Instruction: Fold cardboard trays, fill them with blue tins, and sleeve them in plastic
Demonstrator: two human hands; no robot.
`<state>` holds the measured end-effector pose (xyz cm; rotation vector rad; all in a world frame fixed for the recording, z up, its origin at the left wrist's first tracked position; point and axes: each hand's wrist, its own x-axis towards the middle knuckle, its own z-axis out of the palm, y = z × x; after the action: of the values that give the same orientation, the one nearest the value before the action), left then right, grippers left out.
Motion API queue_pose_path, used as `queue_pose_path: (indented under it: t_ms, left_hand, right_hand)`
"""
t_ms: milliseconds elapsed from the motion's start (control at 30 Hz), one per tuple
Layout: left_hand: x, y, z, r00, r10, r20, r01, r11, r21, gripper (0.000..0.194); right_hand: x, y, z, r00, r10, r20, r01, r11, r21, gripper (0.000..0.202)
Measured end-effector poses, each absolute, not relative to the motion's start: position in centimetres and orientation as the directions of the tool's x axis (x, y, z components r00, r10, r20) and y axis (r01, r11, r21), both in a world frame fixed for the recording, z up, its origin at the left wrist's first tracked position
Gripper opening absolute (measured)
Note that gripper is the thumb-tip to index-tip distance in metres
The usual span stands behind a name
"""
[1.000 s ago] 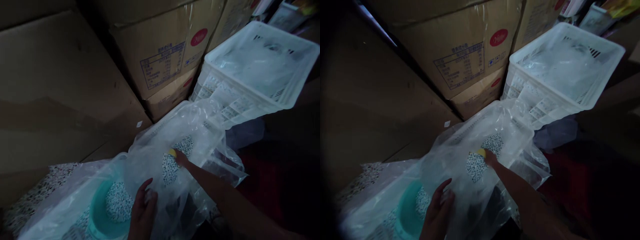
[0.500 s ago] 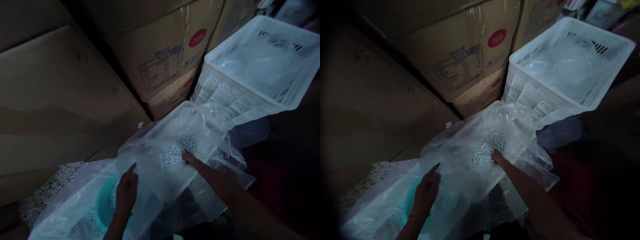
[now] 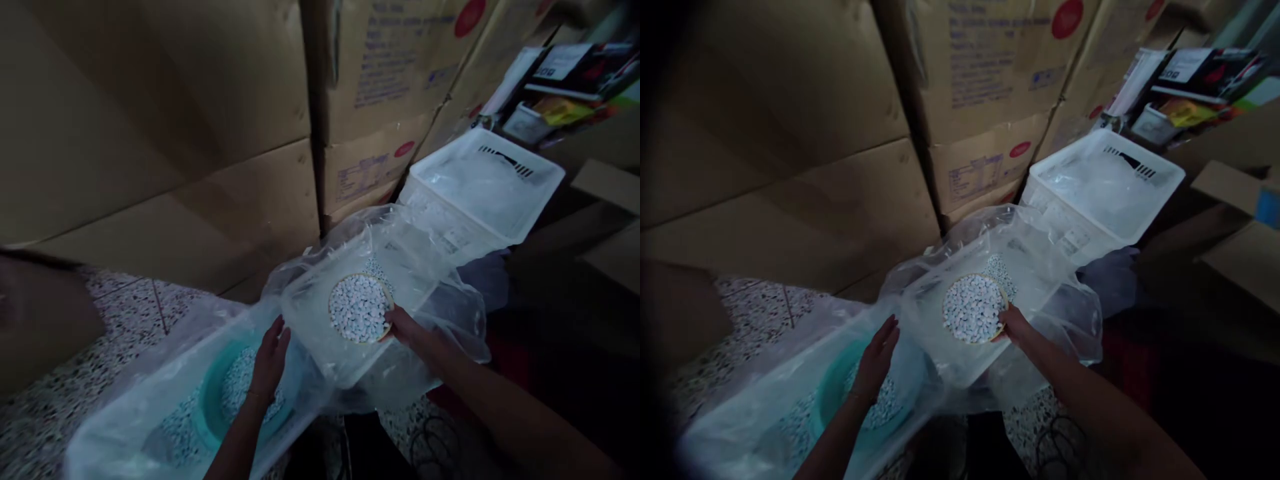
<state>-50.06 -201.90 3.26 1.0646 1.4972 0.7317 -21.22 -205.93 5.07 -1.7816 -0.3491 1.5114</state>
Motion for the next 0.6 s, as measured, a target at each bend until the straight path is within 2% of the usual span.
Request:
queue_pose_path:
  t_ms: [67,200,300,400,467,533,600]
  left_hand:
    - [-50.3,-202.8,5.4,0.051,0.867,-0.496,0.030,0.496,0.868,0.054]
    - [-53.0,-204.5,8.3,0.129,0.748,-0.651,-0.337,0.650,0.681,0.059]
    - [-56.9,-205.5,7.7,0.086,0.733,-0.674,-0.456,0.631,0.628,0.059]
    - [-61.0,-206.0,4.7,0.046,0.729,-0.683,-0.510,0.606,0.611,0.054]
    - [-63.1,-206.0,1.6,0.039,0.699,-0.714,-0.522,0.624,0.582,0.053]
    - [-64.7,-205.7,-2.3,0.016,0.644,-0.765,-0.521,0.658,0.543,0.056]
    - [-65.9,-205.3,-6.3,-0.022,0.594,-0.804,-0.527,0.677,0.515,0.058]
  right_hand:
    - [-23.7,-206.0,7.6,0.213,0.612,-0.762,-0.280,-0.709,-0.648,0.061]
    - [-30.5,-205.8,10.3,0.078,0.643,-0.762,-0.222,-0.734,-0.642,0.066]
    - [-36.5,-205.7,9.7,-0.037,0.661,-0.749,-0.139,-0.746,-0.651,0.065]
    - [-42.1,-205.7,6.8,-0.030,0.716,-0.697,-0.009,-0.698,-0.716,0.066]
    - [-45.1,-206.0,3.4,0.061,0.820,-0.569,0.132,-0.572,-0.810,0.068]
    - [-47.4,-206.5,-0.9,0.130,0.931,-0.342,0.312,-0.366,-0.877,0.070]
    - [-49.0,-207.3,-5.5,0.116,0.985,-0.125,0.472,-0.165,-0.866,0.071]
